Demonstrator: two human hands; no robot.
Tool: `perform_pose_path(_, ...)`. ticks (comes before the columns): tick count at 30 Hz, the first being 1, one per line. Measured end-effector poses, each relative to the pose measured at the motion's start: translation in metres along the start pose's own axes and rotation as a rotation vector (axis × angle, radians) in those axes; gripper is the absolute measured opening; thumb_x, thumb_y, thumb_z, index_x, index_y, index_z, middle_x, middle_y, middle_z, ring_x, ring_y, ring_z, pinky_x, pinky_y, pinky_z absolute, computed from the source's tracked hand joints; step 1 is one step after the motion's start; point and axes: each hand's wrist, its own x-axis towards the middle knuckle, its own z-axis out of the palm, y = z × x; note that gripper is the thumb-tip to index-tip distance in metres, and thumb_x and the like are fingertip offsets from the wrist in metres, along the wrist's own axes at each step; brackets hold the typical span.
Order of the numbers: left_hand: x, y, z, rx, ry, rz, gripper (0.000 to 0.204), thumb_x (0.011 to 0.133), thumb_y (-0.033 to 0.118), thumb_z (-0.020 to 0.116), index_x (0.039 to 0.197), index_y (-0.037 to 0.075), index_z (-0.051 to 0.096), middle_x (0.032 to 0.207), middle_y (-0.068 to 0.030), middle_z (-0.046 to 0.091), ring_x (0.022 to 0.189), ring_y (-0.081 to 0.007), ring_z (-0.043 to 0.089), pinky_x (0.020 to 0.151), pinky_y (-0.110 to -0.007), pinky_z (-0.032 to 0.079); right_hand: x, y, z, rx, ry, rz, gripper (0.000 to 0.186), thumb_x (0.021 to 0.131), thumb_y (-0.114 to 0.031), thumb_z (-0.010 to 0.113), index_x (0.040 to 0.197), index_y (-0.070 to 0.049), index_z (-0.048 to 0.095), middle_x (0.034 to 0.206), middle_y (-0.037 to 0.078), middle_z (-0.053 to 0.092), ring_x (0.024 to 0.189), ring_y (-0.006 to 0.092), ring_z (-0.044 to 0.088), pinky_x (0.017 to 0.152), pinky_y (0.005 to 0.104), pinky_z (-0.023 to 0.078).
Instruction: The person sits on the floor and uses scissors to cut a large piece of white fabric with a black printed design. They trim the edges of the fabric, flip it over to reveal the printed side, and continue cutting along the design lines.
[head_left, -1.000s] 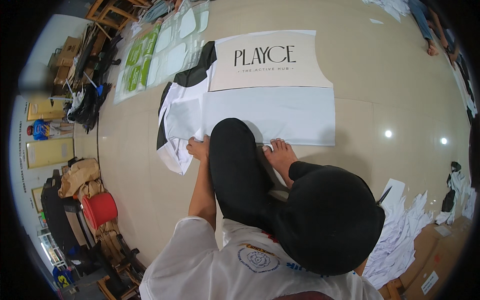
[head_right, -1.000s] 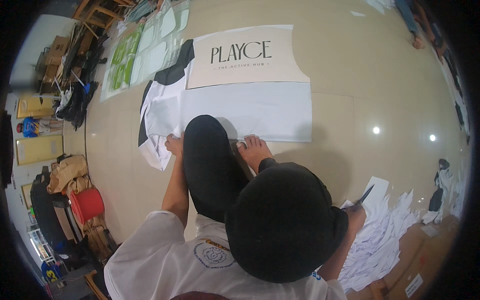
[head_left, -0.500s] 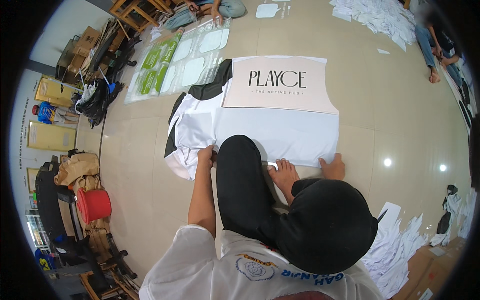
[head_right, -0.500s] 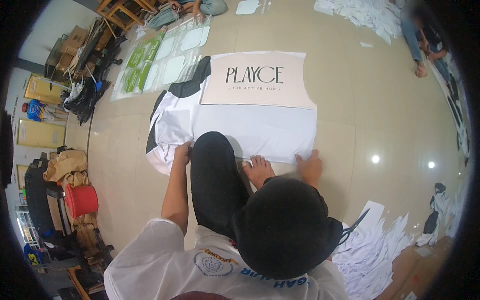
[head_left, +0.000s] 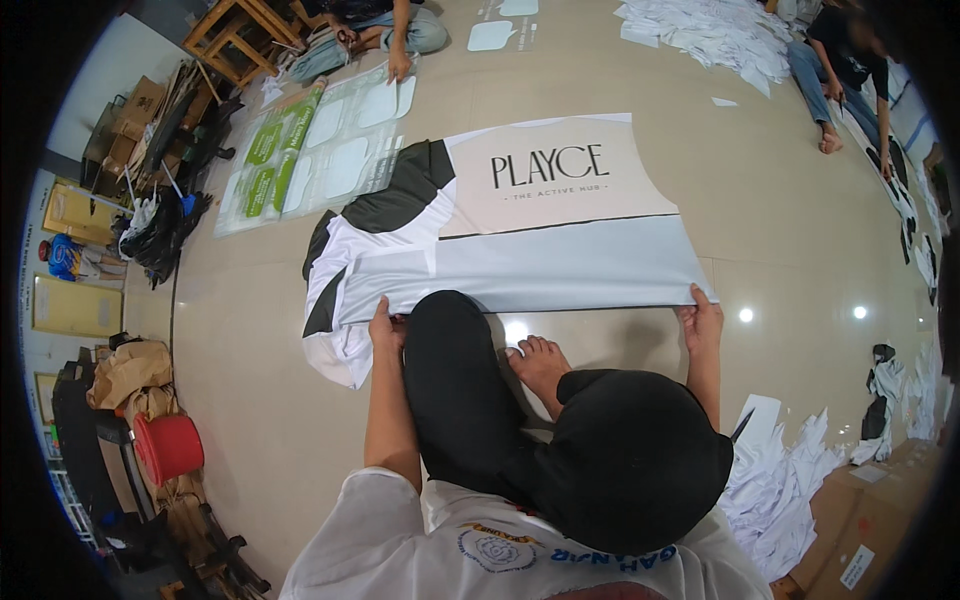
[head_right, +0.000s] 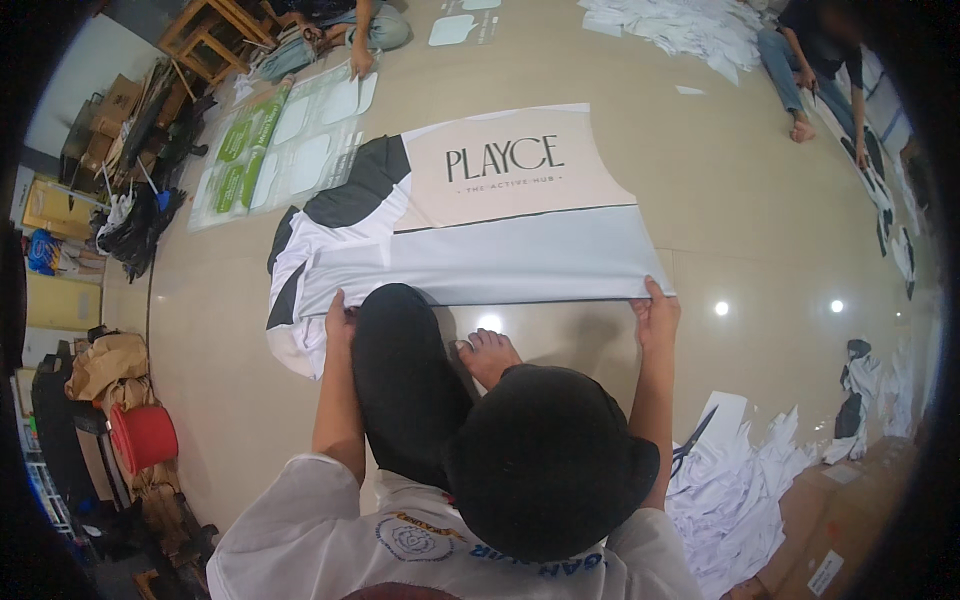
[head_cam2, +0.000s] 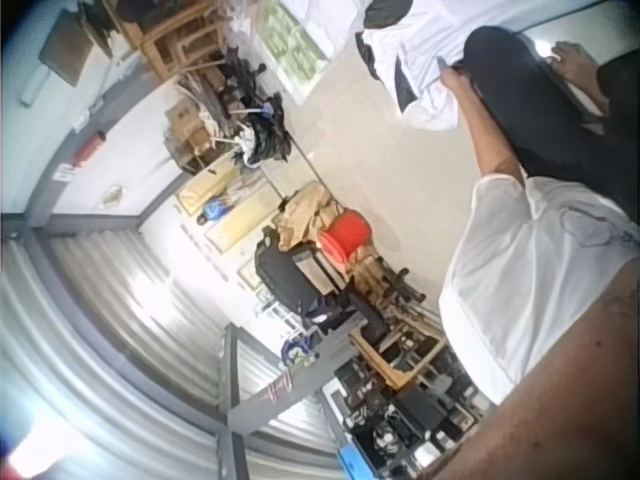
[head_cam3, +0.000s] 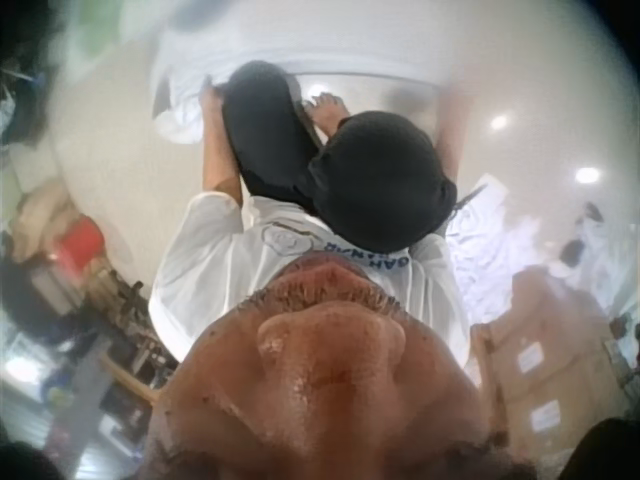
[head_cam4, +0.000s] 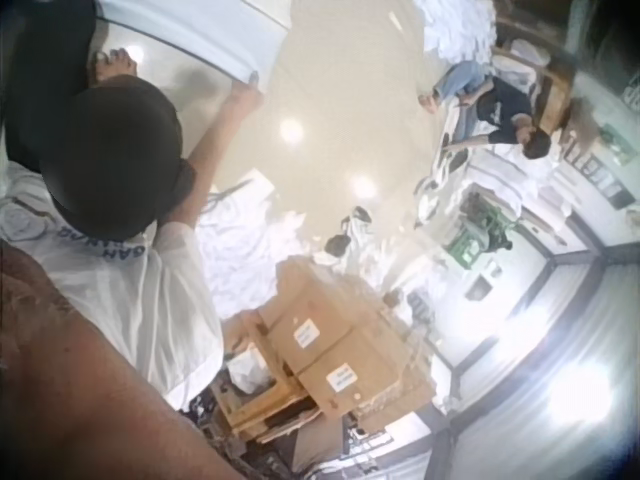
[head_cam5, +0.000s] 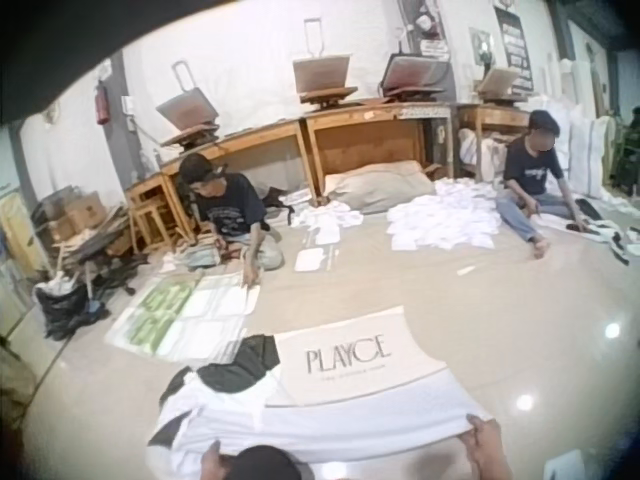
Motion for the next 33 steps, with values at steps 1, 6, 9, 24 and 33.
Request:
perform_pose_path(1,-0.009,-0.01,0.013,-0.04,-0.006,-0.004,0.03,0.102,0.022,0.079,0.12,0.001,0.064,0.109,-0.0141,0.073,0.084,-0.0236,0.071,0.059,-0.03,0.054,0.001,-0.012,-0.013,0.004,0.045,-0.047,0.03,0.1,-0.002,0.072,0.129,0.0,0.065,0.115,0.012,0.074,0.086,0.0204,0.074,0.068,0.0339,0.06)
perform_pose_path(6,-0.019,0.018,0.005,-0.253,-0.046,0.056,0.02,0.103,0.013,0.073,0.116,0.0,0.066,0.105,-0.0108,0.075,0.086,-0.0225,0.075,0.068,-0.032,0.065,-0.023,-0.027,-0.065,0.028,0.359,-0.104,0.03,0.102,-0.004,0.071,0.13,0.002,0.061,0.12,0.014,0.072,0.096,0.0238,0.075,0.077,0.0357,0.063)
perform_pose_path(9,-0.016,0.032,0.017,-0.418,-0.268,0.087,0.008,0.103,0.01,0.071,0.105,0.003,0.068,0.093,-0.0046,0.075,0.074,-0.0124,0.072,0.059,-0.022,0.058,-0.022,-0.035,-0.117,0.27,0.234,-0.148,0.029,0.103,-0.004,0.069,0.129,0.005,0.06,0.121,0.016,0.071,0.103,0.0272,0.076,0.092,0.0415,0.066)
perform_pose_path(24,-0.057,0.209,0.276,0.574,-0.214,0.639,0.056,0.102,0.048,0.071,0.115,-0.007,0.072,0.1,-0.0133,0.078,0.087,-0.0266,0.081,0.069,-0.034,0.055,0.208,-0.355,0.048,-0.001,-0.198,-0.469,0.036,0.115,-0.014,0.055,0.14,0.011,0.049,0.135,0.024,0.063,0.123,0.0339,0.066,0.104,0.0476,0.061)
perform_pose_path(33,-0.156,0.275,0.196,0.822,-0.285,0.843,0.078,0.097,0.056,0.077,0.145,-0.005,0.065,0.141,-0.0139,0.067,0.128,-0.0248,0.062,0.113,-0.036,0.044,0.052,-0.397,0.011,0.085,-0.202,-0.581,0.039,0.115,-0.013,0.053,0.145,0.011,0.052,0.152,0.024,0.061,0.141,0.0315,0.06,0.123,0.0454,0.048)
